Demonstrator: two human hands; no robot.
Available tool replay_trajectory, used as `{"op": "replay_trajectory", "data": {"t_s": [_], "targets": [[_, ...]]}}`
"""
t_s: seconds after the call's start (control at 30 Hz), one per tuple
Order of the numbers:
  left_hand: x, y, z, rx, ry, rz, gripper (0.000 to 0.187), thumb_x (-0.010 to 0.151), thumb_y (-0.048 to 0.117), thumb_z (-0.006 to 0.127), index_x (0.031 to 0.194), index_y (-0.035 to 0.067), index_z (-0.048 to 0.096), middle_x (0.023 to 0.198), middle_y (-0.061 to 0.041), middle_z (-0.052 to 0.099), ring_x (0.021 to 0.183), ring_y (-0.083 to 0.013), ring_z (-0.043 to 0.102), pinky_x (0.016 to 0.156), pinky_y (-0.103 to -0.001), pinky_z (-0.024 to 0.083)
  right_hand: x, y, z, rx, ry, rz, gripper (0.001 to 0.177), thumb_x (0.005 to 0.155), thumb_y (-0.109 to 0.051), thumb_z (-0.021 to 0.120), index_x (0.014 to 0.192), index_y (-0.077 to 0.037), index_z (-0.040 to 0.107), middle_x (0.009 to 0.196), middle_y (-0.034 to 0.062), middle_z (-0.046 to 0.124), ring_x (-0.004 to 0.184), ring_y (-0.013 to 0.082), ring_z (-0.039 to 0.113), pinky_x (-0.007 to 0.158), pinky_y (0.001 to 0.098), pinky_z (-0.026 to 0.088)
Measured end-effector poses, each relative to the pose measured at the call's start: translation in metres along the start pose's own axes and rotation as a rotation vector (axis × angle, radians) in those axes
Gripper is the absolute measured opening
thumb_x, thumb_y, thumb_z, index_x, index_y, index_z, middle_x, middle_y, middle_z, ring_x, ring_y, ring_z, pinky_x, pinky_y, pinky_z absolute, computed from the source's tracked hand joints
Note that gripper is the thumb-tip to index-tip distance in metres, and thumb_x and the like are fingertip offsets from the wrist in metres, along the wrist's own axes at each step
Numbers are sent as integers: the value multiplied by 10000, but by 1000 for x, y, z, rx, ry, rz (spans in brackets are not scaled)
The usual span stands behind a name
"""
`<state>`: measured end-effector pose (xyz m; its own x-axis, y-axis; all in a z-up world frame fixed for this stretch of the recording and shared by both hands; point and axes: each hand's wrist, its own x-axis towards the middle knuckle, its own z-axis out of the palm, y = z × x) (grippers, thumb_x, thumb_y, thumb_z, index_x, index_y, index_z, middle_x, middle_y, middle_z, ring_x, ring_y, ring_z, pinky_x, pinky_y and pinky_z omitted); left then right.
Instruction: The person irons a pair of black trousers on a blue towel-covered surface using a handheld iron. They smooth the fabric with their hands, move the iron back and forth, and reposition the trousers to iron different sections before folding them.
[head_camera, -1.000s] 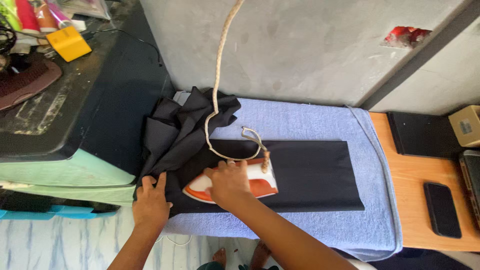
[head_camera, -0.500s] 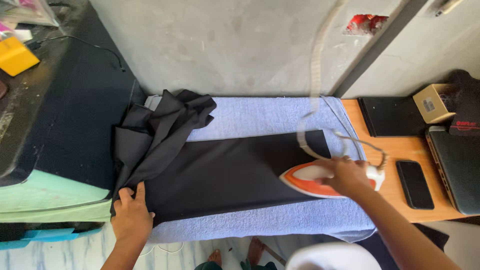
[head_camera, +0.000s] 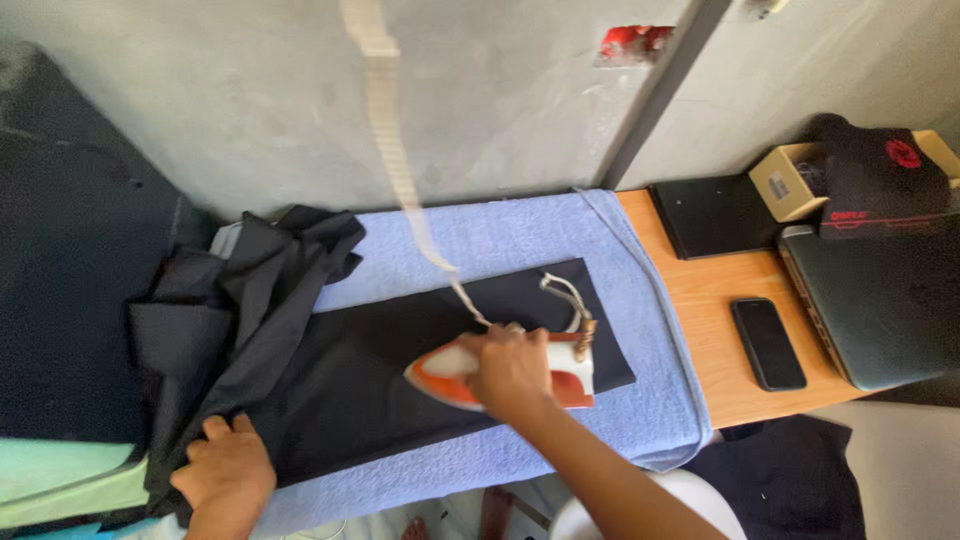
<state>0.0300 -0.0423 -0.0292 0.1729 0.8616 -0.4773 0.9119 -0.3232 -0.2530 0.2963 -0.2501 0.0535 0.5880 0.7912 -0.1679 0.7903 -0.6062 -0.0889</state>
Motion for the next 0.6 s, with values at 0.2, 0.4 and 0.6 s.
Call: {"op": "replay_trajectory", "data": {"t_s": [0.2,0.4,0.6], "targets": [[-54,92,-40,88,-39,400,554,804,408,846,1255,156,647,1324,-94,581,1255,-298,600,949,-472,565,43,148,-3,-139,-15,402,475,913,-659,622,1092,-244,767,963,67,755,885,253,745,824,453,545],[-118,244,-44,-342,213,1068,439,732,371,869,983,80,657,1133,-152,603,1071,-372,605,851,-499,531,48,250,-31,55,23,678,495,847,-615,678,1197,-269,727,1119,134,738,1063,337,708,870,485,554],[-171,365,-35,-273,80,1246,735,685,402,910,1184,16,532,1239,-226,518,1147,-416,549,854,-511,513,43,310,-52,52,88,713,578,877,-637,702,1219,-171,707,1111,172,753,1044,362,725,877,507,558]]}}
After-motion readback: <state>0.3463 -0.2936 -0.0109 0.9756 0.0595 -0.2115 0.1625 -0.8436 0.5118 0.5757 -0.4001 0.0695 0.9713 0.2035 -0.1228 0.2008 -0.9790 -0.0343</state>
